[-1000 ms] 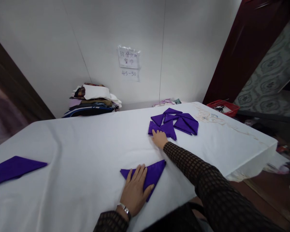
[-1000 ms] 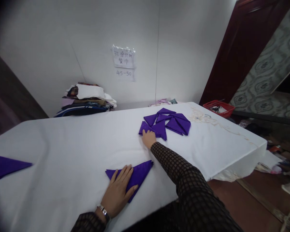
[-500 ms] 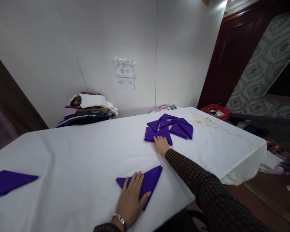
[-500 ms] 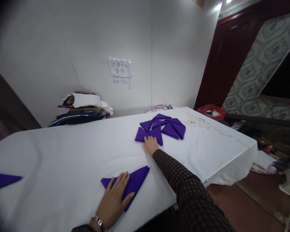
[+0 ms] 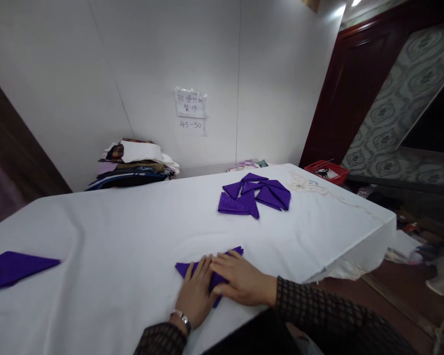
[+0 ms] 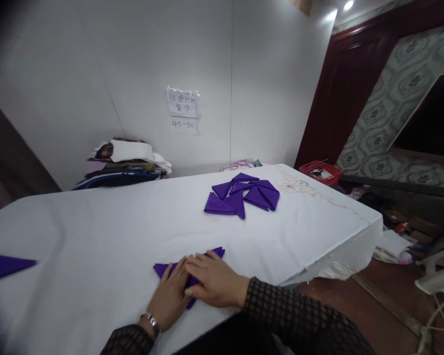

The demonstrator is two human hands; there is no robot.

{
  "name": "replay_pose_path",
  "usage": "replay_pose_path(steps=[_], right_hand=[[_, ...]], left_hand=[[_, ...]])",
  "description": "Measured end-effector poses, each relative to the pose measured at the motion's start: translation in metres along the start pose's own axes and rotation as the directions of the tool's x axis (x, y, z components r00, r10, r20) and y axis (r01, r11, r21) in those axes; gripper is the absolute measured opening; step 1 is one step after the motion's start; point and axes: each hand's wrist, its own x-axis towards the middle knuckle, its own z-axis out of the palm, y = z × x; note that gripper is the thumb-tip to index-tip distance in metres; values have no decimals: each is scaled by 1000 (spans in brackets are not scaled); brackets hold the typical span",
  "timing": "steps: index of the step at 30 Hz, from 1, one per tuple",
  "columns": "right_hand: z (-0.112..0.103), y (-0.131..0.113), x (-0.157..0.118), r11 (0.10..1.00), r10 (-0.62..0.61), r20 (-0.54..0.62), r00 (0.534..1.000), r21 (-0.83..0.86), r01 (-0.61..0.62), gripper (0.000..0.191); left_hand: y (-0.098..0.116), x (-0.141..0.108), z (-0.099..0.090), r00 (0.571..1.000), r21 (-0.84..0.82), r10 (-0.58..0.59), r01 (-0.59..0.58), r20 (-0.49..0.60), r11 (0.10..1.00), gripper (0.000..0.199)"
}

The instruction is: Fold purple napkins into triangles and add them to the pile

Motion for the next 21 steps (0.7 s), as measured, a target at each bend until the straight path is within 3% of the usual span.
replay_pose_path(steps=[2,4,7,13,21], right_hand=[[12,-7,-9,1000,31,106,994,-2,-31,73],[21,-2,-14,997,82,131,988,-24,-80,78],[26,16,-21,987,148,83,985,-75,-142,75],[15,41,-33,948,287,33,957,-154,-279,73],[17,50,-38,950,290,5,957,-123,-287,71]], left_hand=[[0,0,1,1000,4,6,-6,5,1000,59],[-1,1,2,1000,9,4,-4,-11,1000,58],[-1,1,3,1000,18,1,0,-26,1000,55],[3,2,-2,999,19,-36,36,23,999,56],[4,13,-24,991,-123,-102,113,92,986,48]])
